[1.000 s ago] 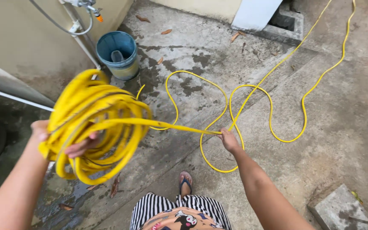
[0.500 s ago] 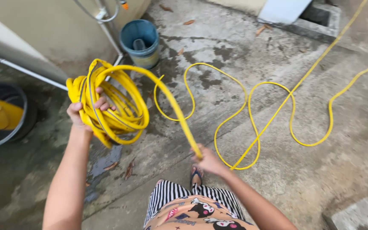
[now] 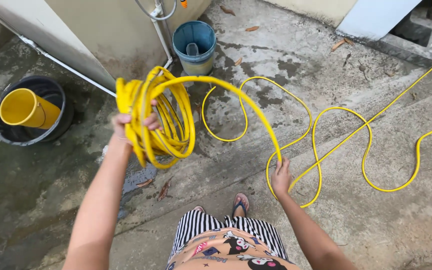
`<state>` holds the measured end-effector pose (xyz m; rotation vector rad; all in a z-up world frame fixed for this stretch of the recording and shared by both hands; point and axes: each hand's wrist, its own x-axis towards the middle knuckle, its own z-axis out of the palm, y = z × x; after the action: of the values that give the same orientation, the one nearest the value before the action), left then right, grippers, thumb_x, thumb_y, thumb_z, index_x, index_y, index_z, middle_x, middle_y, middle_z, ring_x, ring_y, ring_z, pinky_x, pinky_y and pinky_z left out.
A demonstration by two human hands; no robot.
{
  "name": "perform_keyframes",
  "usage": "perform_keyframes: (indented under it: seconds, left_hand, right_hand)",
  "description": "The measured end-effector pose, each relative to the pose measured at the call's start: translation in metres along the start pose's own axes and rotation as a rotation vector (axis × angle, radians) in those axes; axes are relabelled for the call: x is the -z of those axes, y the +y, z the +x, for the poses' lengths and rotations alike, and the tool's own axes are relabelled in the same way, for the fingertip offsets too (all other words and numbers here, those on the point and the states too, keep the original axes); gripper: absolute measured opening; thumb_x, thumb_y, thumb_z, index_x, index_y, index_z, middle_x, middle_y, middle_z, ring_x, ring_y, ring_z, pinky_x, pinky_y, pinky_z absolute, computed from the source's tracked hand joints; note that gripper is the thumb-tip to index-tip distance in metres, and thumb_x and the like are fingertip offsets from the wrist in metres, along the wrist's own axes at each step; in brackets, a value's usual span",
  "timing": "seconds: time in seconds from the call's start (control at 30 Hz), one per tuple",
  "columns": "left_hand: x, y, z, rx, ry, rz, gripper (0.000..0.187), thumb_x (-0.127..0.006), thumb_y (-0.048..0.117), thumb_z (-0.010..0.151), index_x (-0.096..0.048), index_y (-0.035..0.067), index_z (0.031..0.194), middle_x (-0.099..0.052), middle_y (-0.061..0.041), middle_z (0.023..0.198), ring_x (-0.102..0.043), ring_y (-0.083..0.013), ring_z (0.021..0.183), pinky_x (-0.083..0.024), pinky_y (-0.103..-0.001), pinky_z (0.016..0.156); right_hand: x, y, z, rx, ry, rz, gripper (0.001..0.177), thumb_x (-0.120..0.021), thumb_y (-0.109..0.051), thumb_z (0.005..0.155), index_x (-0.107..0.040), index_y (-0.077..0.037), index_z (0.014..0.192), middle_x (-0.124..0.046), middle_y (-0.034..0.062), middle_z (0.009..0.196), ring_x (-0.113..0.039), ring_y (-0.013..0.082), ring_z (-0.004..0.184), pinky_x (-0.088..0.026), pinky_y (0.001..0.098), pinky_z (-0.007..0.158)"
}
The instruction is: Coiling a yellow garden hose and preparing to connect it to an outdoor water tap.
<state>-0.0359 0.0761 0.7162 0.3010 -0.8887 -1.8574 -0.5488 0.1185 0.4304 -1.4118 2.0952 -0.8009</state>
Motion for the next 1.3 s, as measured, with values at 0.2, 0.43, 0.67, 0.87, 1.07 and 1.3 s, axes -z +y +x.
perform_keyframes:
  seconds: [0.2,0.43,0.67,0.87,1.07,1.3]
  left_hand:
    - [-0.021,-0.085,0.034,0.126,0.085,-0.021,0.086,-0.074,0.032,0.068,-0.053,0.001,0.145,-0.056,-0.008,0.085,-0.055,-0.0249,0.082,-0.048,-0.043,0.094]
    - [-0.024,-0.163,0.078,0.158,0.1,-0.069,0.081,-0.073,0.026,0.072,-0.051,0.002,0.147,-0.063,-0.011,0.094,-0.061,-0.0245,0.089,-0.051,-0.038,0.092]
    - [-0.022,-0.211,0.098,0.465,0.011,0.286,0.063,-0.072,0.016,0.081,-0.058,0.002,0.141,-0.071,-0.01,0.119,-0.069,-0.0222,0.107,-0.054,-0.04,0.1]
    - [-0.025,-0.223,0.121,0.789,-0.054,0.157,0.063,-0.069,0.02,0.084,-0.056,0.007,0.145,-0.07,-0.014,0.126,-0.067,-0.0267,0.115,-0.052,-0.045,0.101]
    - [-0.022,-0.234,0.138,0.925,-0.194,-0.218,0.063,-0.065,0.024,0.09,-0.051,-0.007,0.143,-0.061,-0.033,0.133,-0.064,-0.0488,0.121,-0.05,-0.057,0.109]
    - [-0.085,-0.212,0.126,0.86,-0.426,-0.463,0.071,-0.069,0.019,0.082,-0.051,0.002,0.148,-0.062,-0.023,0.135,-0.068,-0.0326,0.102,-0.053,-0.053,0.095]
  right_hand:
    - [-0.014,-0.076,0.033,0.146,-0.251,-0.287,0.035,-0.055,-0.035,0.1,-0.076,-0.007,0.107,-0.071,0.0258,0.091,-0.069,0.0475,0.087,-0.055,0.0577,0.076]
    - [0.015,-0.172,-0.019,0.222,-1.255,-0.551,0.053,-0.071,-0.042,0.096,-0.068,0.009,0.083,-0.07,0.0322,0.078,-0.071,0.0513,0.076,-0.055,0.0587,0.061]
    - [0.092,-0.216,-0.026,1.025,-0.922,-0.403,0.021,-0.075,-0.023,0.081,-0.075,-0.002,0.082,-0.072,0.0211,0.081,-0.069,0.0404,0.079,-0.055,0.0511,0.068]
    - [0.122,-0.214,-0.027,1.028,-0.436,-0.229,0.027,-0.079,-0.031,0.084,-0.072,-0.007,0.093,-0.072,0.0149,0.085,-0.073,0.036,0.085,-0.057,0.0451,0.071]
    - [0.122,-0.184,0.022,1.088,-0.07,-0.052,0.052,-0.091,-0.042,0.061,-0.064,-0.007,0.088,-0.071,0.0079,0.081,-0.072,0.029,0.075,-0.057,0.0407,0.065]
    - [0.107,-0.079,0.104,0.908,0.124,0.151,0.045,-0.09,-0.036,0.074,-0.064,-0.007,0.098,-0.067,0.0073,0.084,-0.068,0.0239,0.074,-0.055,0.0385,0.066]
